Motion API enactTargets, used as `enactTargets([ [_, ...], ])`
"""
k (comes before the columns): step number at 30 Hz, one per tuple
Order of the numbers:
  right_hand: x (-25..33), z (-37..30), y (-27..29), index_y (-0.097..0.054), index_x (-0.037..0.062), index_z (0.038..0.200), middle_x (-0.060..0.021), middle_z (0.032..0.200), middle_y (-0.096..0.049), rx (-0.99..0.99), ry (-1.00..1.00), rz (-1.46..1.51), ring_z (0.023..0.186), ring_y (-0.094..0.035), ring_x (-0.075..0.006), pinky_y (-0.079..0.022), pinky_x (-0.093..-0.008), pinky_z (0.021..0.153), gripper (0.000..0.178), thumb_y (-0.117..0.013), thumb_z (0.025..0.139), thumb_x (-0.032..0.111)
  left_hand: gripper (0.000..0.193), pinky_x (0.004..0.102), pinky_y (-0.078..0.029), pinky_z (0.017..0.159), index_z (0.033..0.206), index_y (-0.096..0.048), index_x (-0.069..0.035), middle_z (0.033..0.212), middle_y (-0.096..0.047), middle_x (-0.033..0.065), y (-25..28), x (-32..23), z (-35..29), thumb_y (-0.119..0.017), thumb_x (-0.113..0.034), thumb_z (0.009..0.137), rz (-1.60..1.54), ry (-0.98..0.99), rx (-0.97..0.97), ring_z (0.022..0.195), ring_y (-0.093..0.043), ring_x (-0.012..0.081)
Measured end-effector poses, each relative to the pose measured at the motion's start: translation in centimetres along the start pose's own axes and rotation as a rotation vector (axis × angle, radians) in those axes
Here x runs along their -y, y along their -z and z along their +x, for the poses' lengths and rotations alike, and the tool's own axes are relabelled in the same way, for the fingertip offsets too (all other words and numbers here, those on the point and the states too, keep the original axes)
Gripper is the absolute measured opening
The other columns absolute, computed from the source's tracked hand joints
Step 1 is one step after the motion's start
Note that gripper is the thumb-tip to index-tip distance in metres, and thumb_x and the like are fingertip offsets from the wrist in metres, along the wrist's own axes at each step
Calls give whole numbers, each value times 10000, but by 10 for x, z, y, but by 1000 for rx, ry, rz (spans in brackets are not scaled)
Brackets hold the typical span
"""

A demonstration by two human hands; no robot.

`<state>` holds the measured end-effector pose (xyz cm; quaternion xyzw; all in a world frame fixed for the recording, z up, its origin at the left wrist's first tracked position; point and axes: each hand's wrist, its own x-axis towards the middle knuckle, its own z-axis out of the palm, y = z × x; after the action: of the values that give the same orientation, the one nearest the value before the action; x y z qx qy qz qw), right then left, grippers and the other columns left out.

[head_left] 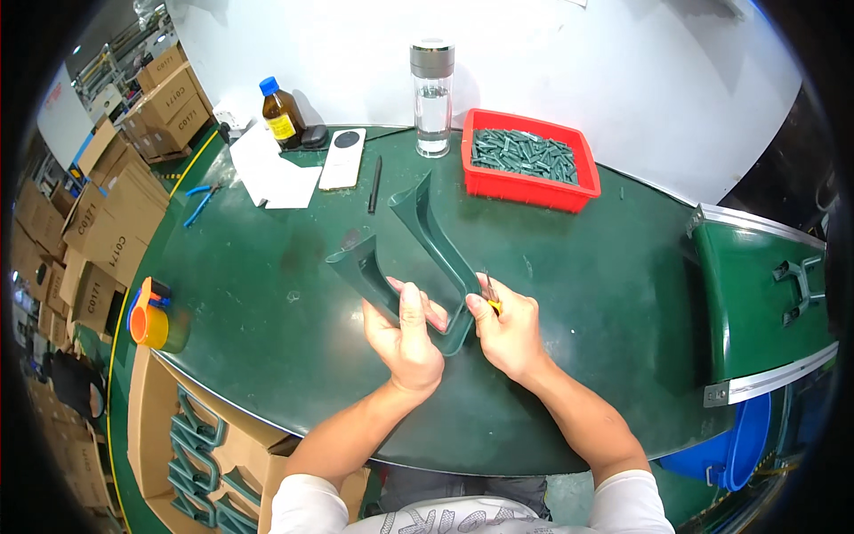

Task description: Using a small tool to trim or clean excess material from green U-shaped plastic molded parts.

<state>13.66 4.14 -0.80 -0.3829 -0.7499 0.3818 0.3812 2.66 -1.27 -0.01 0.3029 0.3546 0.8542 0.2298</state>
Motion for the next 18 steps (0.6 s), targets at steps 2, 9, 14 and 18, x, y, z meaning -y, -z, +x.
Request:
enactTargets([
  [2, 7, 1, -3, -594, -67, 1060, -155, 705, -623, -8, -73, 24, 602, -590, -188, -471, -289, 593, 267, -606, 880, 131, 79, 265, -384, 434, 973, -411, -41, 553, -434, 38, -1, 1, -3, -449, -110, 962, 22, -47, 10, 441, -419, 111],
  [9, 3, 0, -13, -609, -64, 1025, -36, 657, -571, -120, -207, 200, 616, -474, -71, -431, -244, 577, 221, -609, 884, 106, 97, 278, -398, 463, 960, -402, -37, 601, -460, 47, -9, 4, -11, -483, -85, 940, 87, -115, 12, 457, -434, 119],
  [14, 6, 2, -17, -620, -55, 954, -8, 642, -548, -188, -173, 217, 604, -449, -68, -415, -243, 550, 178, -596, 895, 112, 88, 279, -396, 471, 970, -406, -46, 626, -469, 55, -11, 4, -13, -484, -70, 936, 82, -135, 18, 465, -432, 117],
  [18, -6, 10, -16, -591, -28, 797, 3, 610, -513, -281, -187, 241, 533, -423, -63, -383, -256, 488, 196, -569, 915, 128, 90, 280, -394, 474, 996, -414, -50, 638, -467, 51, -12, 5, -19, -478, -70, 936, 98, -140, 46, 476, -434, 121],
])
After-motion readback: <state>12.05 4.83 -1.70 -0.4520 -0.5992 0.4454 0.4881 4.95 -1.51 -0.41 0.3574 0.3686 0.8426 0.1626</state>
